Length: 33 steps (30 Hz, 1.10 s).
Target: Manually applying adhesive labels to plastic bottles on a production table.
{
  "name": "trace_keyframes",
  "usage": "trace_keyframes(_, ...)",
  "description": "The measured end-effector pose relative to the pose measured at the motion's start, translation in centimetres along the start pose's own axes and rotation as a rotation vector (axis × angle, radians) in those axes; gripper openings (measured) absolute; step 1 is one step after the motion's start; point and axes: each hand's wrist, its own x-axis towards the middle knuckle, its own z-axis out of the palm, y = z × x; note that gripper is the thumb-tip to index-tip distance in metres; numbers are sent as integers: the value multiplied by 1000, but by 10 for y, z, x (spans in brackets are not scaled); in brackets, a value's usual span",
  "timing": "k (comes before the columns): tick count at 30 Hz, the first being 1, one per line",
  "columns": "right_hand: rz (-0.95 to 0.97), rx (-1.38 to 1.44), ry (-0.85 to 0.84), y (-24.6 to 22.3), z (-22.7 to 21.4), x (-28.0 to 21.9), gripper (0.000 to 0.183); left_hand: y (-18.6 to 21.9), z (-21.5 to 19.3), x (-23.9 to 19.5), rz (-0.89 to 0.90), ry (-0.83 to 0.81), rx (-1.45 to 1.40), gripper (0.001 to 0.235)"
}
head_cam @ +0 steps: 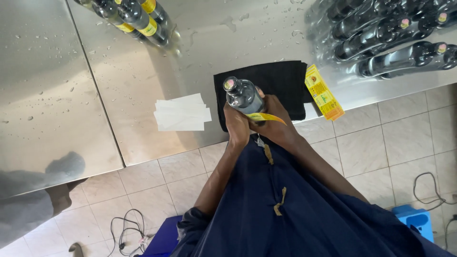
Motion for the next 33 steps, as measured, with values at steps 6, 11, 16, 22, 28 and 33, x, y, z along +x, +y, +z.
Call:
trace_keyframes(6,49,-50,-183,-12,-4,-3,92,132,44,1,-63,-1,-396,68)
trace_keyframes(11,21,71,-178,-9,5,-5,72,133,20,-10,5,-21,-149,77)
trace_keyframes(16,44,36,-220,-22,-8,10,86,106,4,-1,-19,15,-182,78)
trace_keyframes(22,46,369,-471,8,-10,-2,62,155,-2,17,-10,-79,-245,85)
trace_keyframes(28,-177,167,-56,6,2,1,93,169,20,26,164,267,-95,71)
trace_keyframes(33,-473,106,182,-36,17,-17,32,160,37,18,364,408,32,68)
